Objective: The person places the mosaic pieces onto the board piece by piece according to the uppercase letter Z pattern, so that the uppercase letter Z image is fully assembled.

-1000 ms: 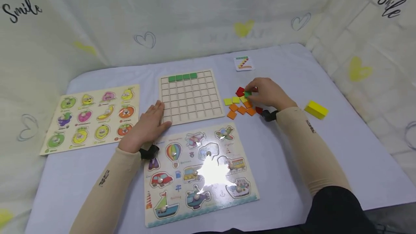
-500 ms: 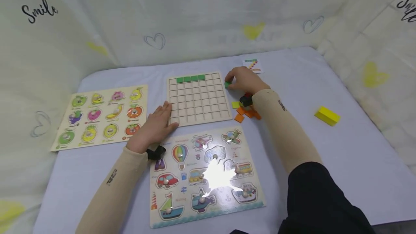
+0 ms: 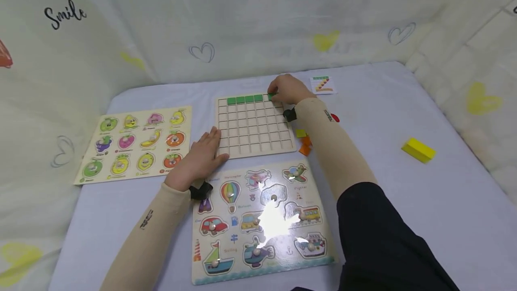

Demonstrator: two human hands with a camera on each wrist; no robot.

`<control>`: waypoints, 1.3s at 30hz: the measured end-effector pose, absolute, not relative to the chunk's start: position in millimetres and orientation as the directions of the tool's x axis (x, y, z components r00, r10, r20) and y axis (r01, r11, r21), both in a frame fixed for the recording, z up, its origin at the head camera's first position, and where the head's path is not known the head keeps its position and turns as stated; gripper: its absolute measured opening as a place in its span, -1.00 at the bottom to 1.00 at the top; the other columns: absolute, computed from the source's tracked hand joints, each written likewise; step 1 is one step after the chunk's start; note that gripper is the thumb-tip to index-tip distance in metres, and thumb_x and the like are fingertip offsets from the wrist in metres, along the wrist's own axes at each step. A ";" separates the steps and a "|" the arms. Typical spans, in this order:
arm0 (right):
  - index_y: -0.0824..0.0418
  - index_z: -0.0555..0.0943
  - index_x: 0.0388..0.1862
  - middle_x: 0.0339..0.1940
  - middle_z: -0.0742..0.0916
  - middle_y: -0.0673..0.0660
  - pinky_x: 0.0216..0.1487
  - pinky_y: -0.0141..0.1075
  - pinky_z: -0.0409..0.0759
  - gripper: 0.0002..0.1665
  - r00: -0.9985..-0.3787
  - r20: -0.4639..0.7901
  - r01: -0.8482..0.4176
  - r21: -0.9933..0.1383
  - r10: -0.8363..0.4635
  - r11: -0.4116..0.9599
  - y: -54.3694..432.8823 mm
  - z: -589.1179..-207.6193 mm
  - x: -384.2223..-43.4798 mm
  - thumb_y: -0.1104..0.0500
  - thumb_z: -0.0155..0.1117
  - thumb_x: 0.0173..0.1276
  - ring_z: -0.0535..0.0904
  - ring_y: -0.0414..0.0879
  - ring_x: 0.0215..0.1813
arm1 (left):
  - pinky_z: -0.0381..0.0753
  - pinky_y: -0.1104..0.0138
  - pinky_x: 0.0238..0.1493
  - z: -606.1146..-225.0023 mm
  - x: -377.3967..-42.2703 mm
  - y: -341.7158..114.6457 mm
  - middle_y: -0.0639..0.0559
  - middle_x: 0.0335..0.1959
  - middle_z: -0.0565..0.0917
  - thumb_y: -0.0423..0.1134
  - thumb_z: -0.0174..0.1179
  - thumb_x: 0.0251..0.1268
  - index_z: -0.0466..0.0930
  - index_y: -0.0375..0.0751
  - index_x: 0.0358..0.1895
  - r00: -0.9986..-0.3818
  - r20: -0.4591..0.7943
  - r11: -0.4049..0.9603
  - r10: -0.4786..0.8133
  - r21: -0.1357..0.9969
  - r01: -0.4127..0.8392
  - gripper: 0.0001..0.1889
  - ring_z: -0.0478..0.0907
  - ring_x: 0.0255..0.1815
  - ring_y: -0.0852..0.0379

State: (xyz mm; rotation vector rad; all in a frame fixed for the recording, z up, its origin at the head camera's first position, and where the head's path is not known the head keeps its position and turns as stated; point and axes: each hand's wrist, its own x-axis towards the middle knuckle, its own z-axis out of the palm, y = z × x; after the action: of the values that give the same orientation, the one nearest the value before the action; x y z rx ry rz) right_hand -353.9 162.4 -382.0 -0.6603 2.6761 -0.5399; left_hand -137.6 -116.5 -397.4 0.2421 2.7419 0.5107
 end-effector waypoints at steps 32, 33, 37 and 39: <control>0.22 0.70 0.24 0.18 0.74 0.29 0.14 0.07 0.61 -0.63 -0.840 -0.152 -0.428 -0.404 -0.521 0.809 200.7 -375.0 -336.2 0.15 0.21 0.56 0.64 0.20 0.11 | -0.11 -0.25 0.69 -393.6 -138.6 -114.6 -0.14 0.76 -0.21 0.11 0.05 0.61 -0.20 -0.26 0.71 -0.924 -0.319 0.918 0.210 0.390 0.073 -0.10 -0.23 0.78 -0.22; 0.22 0.71 0.23 0.15 0.76 0.29 0.13 0.06 0.61 -0.63 -0.844 -0.154 -0.423 -0.398 -0.514 0.814 206.3 -375.6 -334.5 0.16 0.20 0.56 0.64 0.19 0.08 | -0.11 -0.25 0.69 -393.8 -138.5 -114.2 -0.14 0.76 -0.21 0.11 0.05 0.61 -0.20 -0.26 0.71 -0.924 -0.321 0.918 0.210 0.390 0.073 -0.10 -0.23 0.78 -0.22; 0.22 0.73 0.18 0.10 0.79 0.27 0.13 0.04 0.61 -0.68 -0.854 -0.172 -0.404 -0.375 -0.491 0.834 230.0 -380.4 -326.5 0.17 0.26 0.54 0.66 0.15 0.02 | -0.11 -0.25 0.69 -394.1 -138.1 -113.1 -0.13 0.76 -0.21 0.11 0.07 0.59 -0.21 -0.26 0.71 -0.923 -0.325 0.918 0.209 0.389 0.071 -0.09 -0.23 0.78 -0.22; 0.20 0.75 0.16 0.12 0.80 0.24 0.15 0.03 0.61 -0.69 -0.857 -0.185 -0.394 -0.367 -0.481 0.842 241.2 -382.4 -321.0 0.17 0.27 0.54 0.66 0.11 0.03 | -0.11 -0.25 0.69 -394.1 -137.9 -113.1 -0.13 0.76 -0.21 0.12 0.07 0.59 -0.21 -0.26 0.71 -0.922 -0.326 0.919 0.208 0.387 0.070 -0.08 -0.23 0.78 -0.23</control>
State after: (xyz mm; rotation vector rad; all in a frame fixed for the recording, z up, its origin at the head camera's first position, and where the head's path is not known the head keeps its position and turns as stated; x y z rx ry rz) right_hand -321.0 241.2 -382.4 -0.6673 2.7513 -0.4638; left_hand -137.9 -113.1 -394.1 0.2036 2.7137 0.5282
